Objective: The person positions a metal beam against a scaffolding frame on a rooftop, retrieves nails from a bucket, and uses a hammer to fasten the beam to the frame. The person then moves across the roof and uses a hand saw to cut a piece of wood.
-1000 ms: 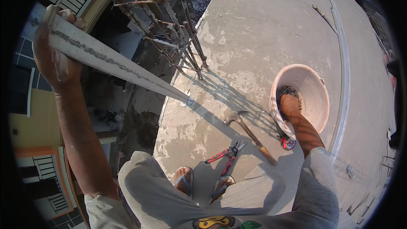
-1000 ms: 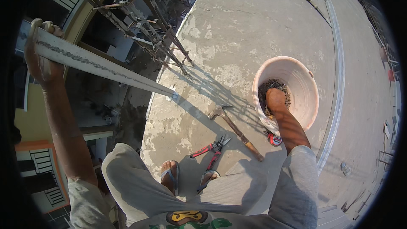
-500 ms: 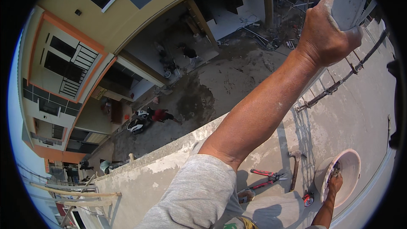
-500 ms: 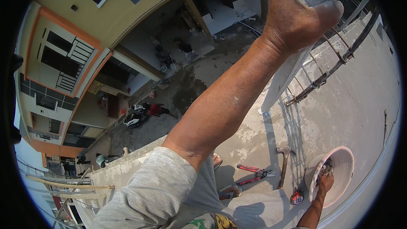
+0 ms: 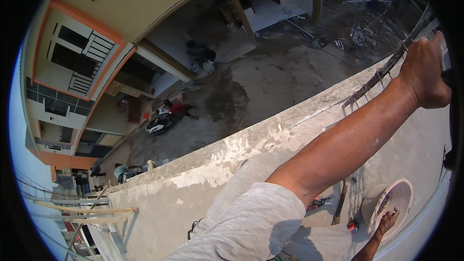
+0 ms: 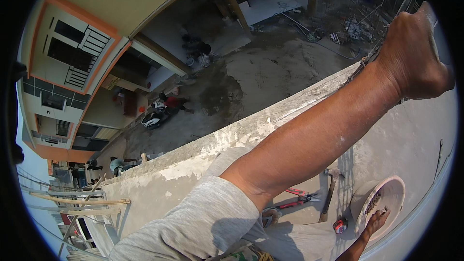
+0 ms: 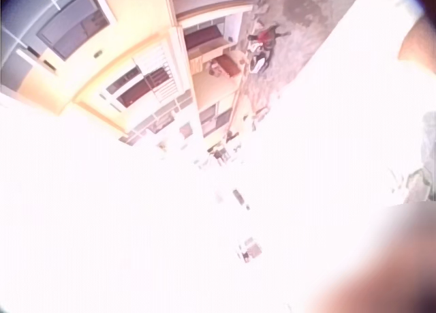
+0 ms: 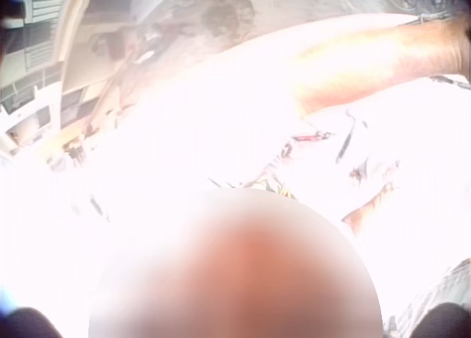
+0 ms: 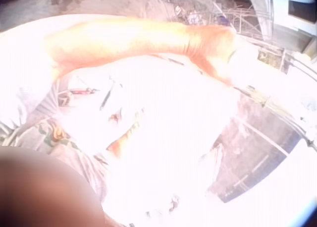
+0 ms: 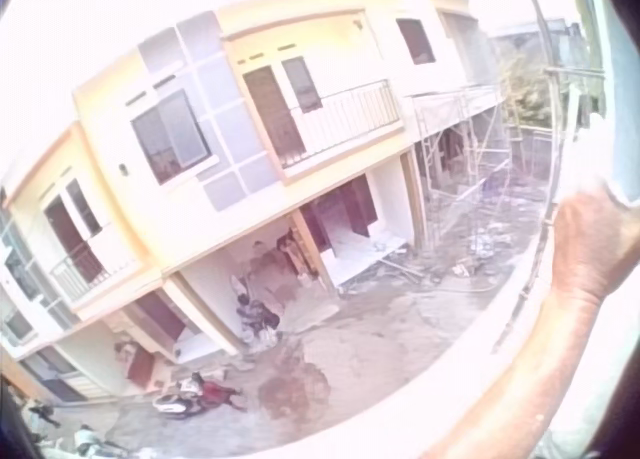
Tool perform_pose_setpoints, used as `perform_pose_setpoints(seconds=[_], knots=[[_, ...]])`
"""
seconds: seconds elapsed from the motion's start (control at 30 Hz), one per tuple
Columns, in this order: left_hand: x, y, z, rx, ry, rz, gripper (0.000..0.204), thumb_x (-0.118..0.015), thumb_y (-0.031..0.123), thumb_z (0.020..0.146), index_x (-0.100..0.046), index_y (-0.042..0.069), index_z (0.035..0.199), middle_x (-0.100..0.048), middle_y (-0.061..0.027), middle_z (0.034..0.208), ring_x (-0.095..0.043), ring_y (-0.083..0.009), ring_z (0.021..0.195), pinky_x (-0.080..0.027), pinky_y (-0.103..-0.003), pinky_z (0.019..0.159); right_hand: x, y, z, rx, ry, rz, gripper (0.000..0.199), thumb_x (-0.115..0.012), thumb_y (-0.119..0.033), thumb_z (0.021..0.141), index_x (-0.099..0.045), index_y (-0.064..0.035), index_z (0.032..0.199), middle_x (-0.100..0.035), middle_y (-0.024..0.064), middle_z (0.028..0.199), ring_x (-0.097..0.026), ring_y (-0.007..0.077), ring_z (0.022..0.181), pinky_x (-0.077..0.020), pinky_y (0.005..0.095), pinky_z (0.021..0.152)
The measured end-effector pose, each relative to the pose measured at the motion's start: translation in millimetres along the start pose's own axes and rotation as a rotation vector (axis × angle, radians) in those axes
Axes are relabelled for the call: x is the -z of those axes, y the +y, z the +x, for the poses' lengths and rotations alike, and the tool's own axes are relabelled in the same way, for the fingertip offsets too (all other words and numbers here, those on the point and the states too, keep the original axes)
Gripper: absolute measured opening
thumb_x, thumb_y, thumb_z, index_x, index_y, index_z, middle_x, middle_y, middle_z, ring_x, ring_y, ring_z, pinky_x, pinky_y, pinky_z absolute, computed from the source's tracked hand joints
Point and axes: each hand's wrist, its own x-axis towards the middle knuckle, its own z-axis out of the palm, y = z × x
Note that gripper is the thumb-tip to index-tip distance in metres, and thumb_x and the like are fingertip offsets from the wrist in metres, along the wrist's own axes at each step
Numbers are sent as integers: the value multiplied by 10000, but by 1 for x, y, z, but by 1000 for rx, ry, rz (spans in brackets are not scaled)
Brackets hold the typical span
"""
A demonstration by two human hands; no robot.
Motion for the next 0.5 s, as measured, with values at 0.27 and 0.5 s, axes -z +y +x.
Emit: perform_pose_setpoints(seconds=[0.27, 0.5], knots=[[0, 0, -4, 61, -88, 43, 524, -801, 254, 661, -604, -108, 985, -650, -190, 673, -699, -269, 589, -590, -334, 600, 44, -94, -31, 52, 60, 64, 354, -501, -164, 985, -540, -38, 1314, -559, 66, 891, -519, 136, 705, -449, 266, 652], [14, 7, -1, 129, -170, 50, 577, -835, 261, 622, -598, -112, 993, -635, -188, 666, -688, -244, 581, -567, -319, 581, -35, -332, -35, 131, -112, 179, 212, -524, -37, 931, -629, -10, 1112, -621, 72, 976, -566, 161, 806, -463, 284, 714]])
